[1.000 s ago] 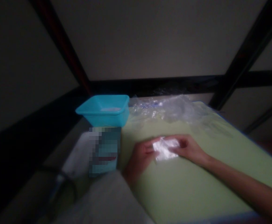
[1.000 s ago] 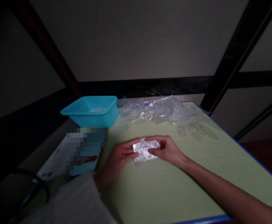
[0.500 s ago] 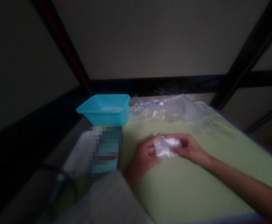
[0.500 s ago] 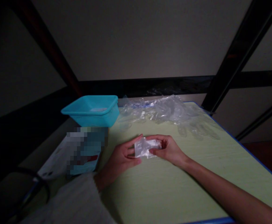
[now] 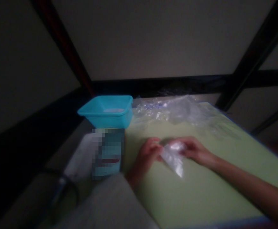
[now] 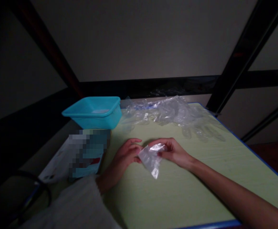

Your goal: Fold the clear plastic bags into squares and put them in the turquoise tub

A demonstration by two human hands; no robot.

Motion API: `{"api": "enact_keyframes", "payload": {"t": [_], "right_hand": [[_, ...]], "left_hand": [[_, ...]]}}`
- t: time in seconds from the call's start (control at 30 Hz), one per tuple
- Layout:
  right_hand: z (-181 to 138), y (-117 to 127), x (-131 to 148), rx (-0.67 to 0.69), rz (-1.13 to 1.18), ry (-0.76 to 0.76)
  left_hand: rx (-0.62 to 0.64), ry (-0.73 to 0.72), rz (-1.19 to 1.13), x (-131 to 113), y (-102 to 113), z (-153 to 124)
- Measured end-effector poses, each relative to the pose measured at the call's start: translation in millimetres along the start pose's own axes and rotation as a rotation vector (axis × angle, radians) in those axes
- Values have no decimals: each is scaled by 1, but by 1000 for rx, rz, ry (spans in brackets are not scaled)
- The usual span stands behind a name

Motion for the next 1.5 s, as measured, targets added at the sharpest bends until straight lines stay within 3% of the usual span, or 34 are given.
{"api": "enact_keyframes", "payload": {"t": [0.17,0.43,0.63,0.83,1.1,1.3,1.5], "right_hand": [[0,1,4,151,-11,3],[1,-8,4,-154,180,-70],[0,-7,5,-109,240,-117],[0,-6,9,-113,117,-48],[0,-7,7,-152,95,24],[-4,-11,7,-132,211,16],[-8,-14,8,-32,102,57]], "left_hand": [[171,31,76,2,-2,-5],[92,-72,90,2,-3,-6],[175,-18,47,-8,-4,-12],[157,-79,235,-5,0,-11],[198,32,253,-6,-1,-15],[122,21,230,-12,-3,-16],[-14,-51,221,-15,-2,-13]]}}
Point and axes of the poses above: each hand's wrist, its own z-axis towards the middle knuckle, its own y-axis out of the back of the hand, x = y × z, the point moved 1 cm from there along z, towards the middle knuckle, and after that the axes turned 14 degrees about -x, right-handed, at the moved point
